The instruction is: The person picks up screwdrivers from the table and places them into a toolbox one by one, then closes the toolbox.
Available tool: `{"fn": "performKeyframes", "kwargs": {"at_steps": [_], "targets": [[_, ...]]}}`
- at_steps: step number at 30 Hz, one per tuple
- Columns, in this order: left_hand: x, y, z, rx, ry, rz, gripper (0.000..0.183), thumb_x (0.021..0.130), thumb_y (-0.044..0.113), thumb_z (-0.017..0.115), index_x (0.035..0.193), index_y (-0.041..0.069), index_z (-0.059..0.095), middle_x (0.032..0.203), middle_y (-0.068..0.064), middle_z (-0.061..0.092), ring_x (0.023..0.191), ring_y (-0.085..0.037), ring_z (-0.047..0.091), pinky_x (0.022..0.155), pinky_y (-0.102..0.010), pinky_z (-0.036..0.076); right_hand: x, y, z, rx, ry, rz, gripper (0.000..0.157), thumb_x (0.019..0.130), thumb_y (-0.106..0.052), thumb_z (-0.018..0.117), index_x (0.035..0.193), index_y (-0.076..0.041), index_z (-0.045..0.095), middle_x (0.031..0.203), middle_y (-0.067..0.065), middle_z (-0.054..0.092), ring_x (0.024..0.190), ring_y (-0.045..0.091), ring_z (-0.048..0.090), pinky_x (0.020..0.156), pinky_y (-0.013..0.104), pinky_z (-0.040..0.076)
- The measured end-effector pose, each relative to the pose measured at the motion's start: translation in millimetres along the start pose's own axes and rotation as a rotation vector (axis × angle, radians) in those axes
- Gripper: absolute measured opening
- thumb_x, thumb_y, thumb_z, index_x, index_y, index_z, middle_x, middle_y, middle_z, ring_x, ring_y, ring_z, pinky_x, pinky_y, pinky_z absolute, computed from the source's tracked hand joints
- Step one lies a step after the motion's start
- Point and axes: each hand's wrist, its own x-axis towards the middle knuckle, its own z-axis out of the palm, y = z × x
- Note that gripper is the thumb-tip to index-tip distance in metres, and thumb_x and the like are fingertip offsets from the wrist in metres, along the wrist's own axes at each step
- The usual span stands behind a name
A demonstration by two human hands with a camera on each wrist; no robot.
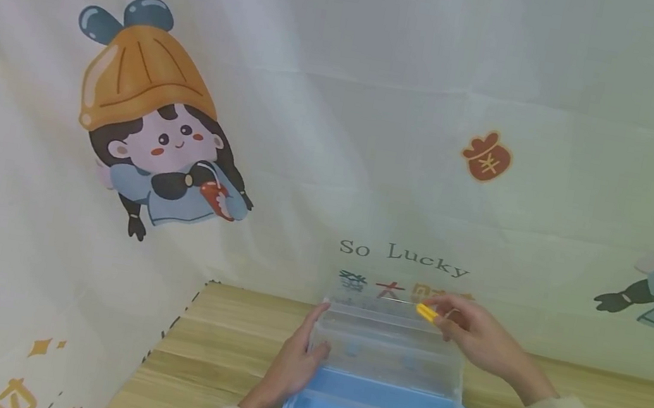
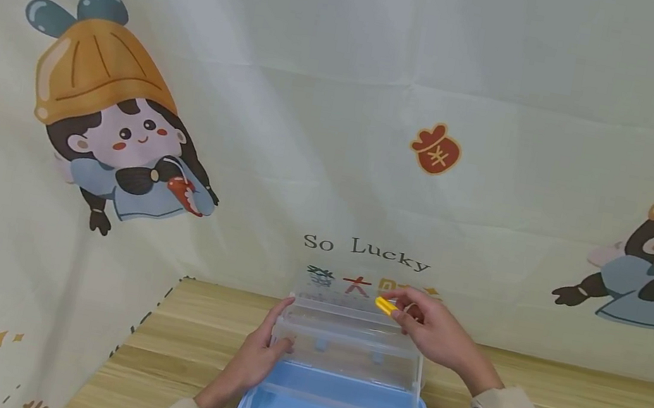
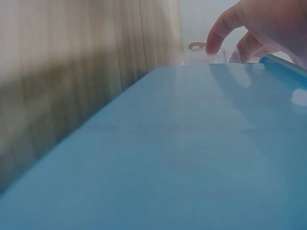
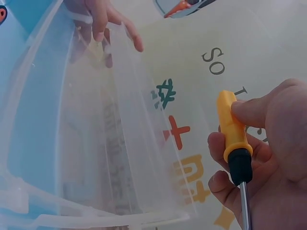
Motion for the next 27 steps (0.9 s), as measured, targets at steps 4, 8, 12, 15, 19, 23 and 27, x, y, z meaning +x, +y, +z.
{"fn": "performKeyframes", "kwargs": {"at_steps": [4,8,12,15,19,23,27], "targets": [[-0.3,0.1,0.0,0.002,0.002,-0.001,0.065,0.101,0.015,0.049,0.156,0.037,0.023,0.161,-0.005,0.032,0.143,-0.035,0.036,0.112,-0.063,0.032,3.4,-1.5,1.2,-0.005,-0.008,-0.002,0.033,0.096,0.0,0.058,0.129,-0.003,0.059,0.109,0.013,0.061,0.084,0.031,0.065,0.072,0.035,0.06],[0.4,0.2,0.5,0.009,0.005,-0.002,0.065,0.101,0.014,0.05,0.157,0.033,0.023,0.161,-0.005,0.032,0.143,-0.035,0.036,0.112,-0.062,0.032,7.2,-1.6,3.3,-0.007,-0.009,-0.007,0.033,0.095,0.001,0.058,0.128,-0.003,0.06,0.11,0.015,0.062,0.084,0.026,0.065,0.072,0.037,0.06],[1.2,0.0,1.0,0.013,0.012,-0.006,0.064,0.101,0.014,0.05,0.157,0.032,0.024,0.161,-0.006,0.032,0.143,-0.036,0.036,0.112,-0.063,0.031,10.9,-0.6,6.3,-0.025,-0.004,-0.003,0.033,0.095,0.0,0.058,0.127,-0.005,0.061,0.11,0.014,0.063,0.084,0.022,0.065,0.072,0.038,0.06],[1.1,-0.3,0.8,0.007,0.01,-0.011,0.064,0.101,0.014,0.05,0.158,0.029,0.024,0.161,-0.006,0.032,0.143,-0.036,0.036,0.113,-0.063,0.031,13.1,-0.3,8.6,-0.045,-0.002,0.006,0.032,0.095,-0.001,0.059,0.127,-0.006,0.062,0.108,0.011,0.064,0.084,0.025,0.065,0.071,0.038,0.06],[0.1,-0.5,0.4,-0.001,0.001,-0.018,0.064,0.101,0.015,0.049,0.158,0.03,0.023,0.161,-0.005,0.032,0.144,-0.035,0.035,0.113,-0.063,0.03,15.8,-0.9,11.3,-0.061,-0.003,0.016,0.03,0.095,-0.003,0.06,0.125,-0.007,0.062,0.104,0.009,0.065,0.082,0.027,0.065,0.069,0.039,0.06],[-0.1,-0.3,0.1,-0.01,0.0,-0.016,0.064,0.101,0.015,0.049,0.157,0.036,0.023,0.161,-0.004,0.032,0.144,-0.034,0.034,0.114,-0.062,0.03,18.9,-1.1,13.6,-0.066,-0.003,0.031,0.03,0.096,-0.005,0.06,0.125,-0.008,0.063,0.103,0.008,0.064,0.081,0.025,0.064,0.069,0.037,0.059],[-0.2,0.6,-0.1,-0.012,0.001,-0.018,0.065,0.101,0.015,0.05,0.155,0.042,0.023,0.161,-0.003,0.032,0.144,-0.033,0.034,0.114,-0.061,0.03,22.5,-0.8,16.1,-0.052,-0.008,0.037,0.03,0.095,-0.004,0.06,0.125,-0.01,0.064,0.106,0.008,0.064,0.084,0.027,0.064,0.069,0.037,0.059]]}}
